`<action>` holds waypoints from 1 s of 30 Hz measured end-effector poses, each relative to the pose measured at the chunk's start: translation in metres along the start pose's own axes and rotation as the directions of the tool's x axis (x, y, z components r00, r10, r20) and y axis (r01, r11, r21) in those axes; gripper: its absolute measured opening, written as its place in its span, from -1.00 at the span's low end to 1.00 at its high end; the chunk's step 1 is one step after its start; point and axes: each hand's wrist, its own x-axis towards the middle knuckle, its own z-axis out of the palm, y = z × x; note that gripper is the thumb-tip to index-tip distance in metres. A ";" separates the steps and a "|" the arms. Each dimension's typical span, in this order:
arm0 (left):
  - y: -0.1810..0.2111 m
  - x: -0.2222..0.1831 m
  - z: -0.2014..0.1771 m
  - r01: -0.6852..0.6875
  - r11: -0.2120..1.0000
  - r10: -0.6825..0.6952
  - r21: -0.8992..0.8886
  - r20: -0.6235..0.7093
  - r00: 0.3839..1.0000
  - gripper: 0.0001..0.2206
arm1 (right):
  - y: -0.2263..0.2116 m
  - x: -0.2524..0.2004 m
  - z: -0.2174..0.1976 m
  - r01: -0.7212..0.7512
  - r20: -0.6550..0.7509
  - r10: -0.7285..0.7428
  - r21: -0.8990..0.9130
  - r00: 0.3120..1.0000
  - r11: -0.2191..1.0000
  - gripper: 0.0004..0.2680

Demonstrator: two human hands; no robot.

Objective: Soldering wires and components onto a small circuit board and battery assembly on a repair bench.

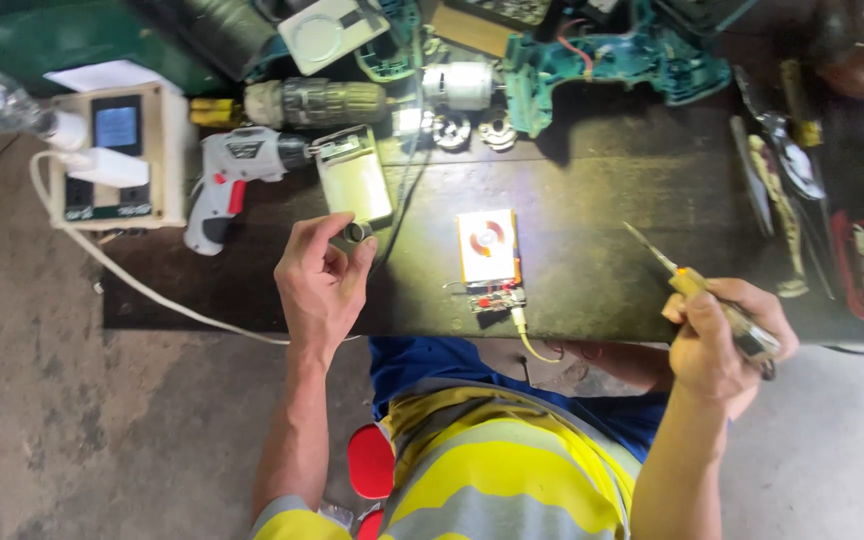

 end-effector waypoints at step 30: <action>-0.056 0.037 -0.020 0.125 0.933 -0.109 0.337 -0.067 0.992 -0.75 | 0.014 -0.005 -0.008 0.078 0.039 -0.076 -0.048 0.996 0.996 -0.89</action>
